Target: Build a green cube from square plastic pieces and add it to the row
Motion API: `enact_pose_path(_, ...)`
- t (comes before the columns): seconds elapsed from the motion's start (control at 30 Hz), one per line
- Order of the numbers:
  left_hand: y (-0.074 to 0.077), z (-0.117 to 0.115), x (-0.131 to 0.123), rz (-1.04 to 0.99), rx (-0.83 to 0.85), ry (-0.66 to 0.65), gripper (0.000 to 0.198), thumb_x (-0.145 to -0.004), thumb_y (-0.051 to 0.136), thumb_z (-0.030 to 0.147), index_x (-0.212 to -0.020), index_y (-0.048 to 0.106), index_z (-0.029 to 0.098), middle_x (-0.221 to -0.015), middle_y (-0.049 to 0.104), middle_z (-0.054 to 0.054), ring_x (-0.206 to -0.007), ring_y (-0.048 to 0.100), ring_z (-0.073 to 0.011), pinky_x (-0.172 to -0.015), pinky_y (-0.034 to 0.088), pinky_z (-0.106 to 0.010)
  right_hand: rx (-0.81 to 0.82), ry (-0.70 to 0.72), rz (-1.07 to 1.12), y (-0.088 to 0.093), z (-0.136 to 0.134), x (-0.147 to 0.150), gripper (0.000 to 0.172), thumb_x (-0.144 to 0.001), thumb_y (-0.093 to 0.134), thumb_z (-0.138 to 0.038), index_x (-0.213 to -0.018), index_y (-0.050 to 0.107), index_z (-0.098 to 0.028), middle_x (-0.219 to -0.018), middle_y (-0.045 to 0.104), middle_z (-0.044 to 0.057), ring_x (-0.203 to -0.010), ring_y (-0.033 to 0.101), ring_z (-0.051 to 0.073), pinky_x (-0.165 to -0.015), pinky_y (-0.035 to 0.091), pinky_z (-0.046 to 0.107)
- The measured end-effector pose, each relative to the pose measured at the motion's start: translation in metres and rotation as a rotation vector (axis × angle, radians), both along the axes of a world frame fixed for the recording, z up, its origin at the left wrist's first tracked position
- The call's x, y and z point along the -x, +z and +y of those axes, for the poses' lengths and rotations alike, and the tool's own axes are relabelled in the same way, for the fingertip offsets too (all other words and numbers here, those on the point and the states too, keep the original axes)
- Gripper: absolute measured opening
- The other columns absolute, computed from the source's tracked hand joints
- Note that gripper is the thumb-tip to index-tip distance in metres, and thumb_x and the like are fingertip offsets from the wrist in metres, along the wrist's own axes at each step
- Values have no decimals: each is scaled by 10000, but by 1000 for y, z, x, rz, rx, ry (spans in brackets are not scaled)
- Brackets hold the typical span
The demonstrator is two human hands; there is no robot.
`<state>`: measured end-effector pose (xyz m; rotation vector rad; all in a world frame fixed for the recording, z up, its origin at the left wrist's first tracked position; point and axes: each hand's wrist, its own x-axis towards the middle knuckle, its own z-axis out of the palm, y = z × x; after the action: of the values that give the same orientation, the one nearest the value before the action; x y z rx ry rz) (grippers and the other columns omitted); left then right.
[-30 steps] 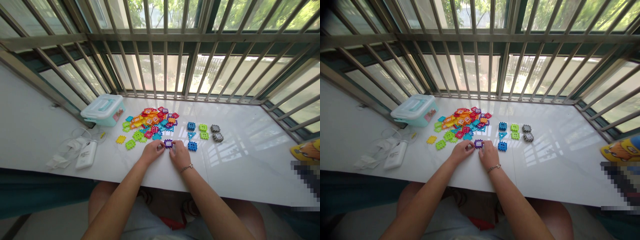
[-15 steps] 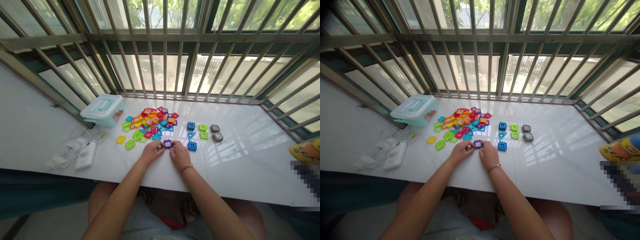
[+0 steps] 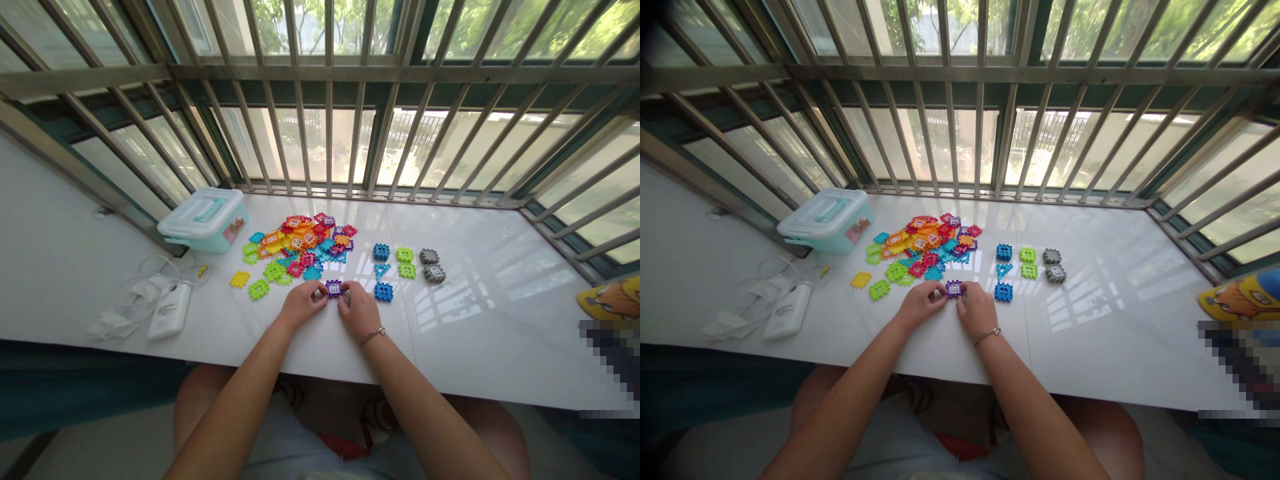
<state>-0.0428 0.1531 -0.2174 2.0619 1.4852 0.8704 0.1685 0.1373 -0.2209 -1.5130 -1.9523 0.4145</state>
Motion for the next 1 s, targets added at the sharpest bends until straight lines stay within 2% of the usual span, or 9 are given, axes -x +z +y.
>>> enact_pose_path(0.3, 1, 0, 1, -5, 8, 10, 78, -873, 755, 233, -950, 744, 237, -836, 703, 22, -681, 580, -125, -675, 441, -249, 12, 0, -15, -1, 0, 1, 277, -947, 630, -233, -1223, 627, -215, -1191, 741, 91, -1046, 711, 250, -906, 500, 371)
enact_pose_path(1.0, -1, 2, 0, 39, 7, -9, 123, -864, 735, 171, -965, 753, 240, -858, 724, 14, -699, 601, -135, -704, 460, -257, 25, -15, -8, -2, 1, 0, 333, -905, 609, -154, -1231, 631, -217, -1202, 741, 93, -1060, 707, 246, -939, 513, 380)
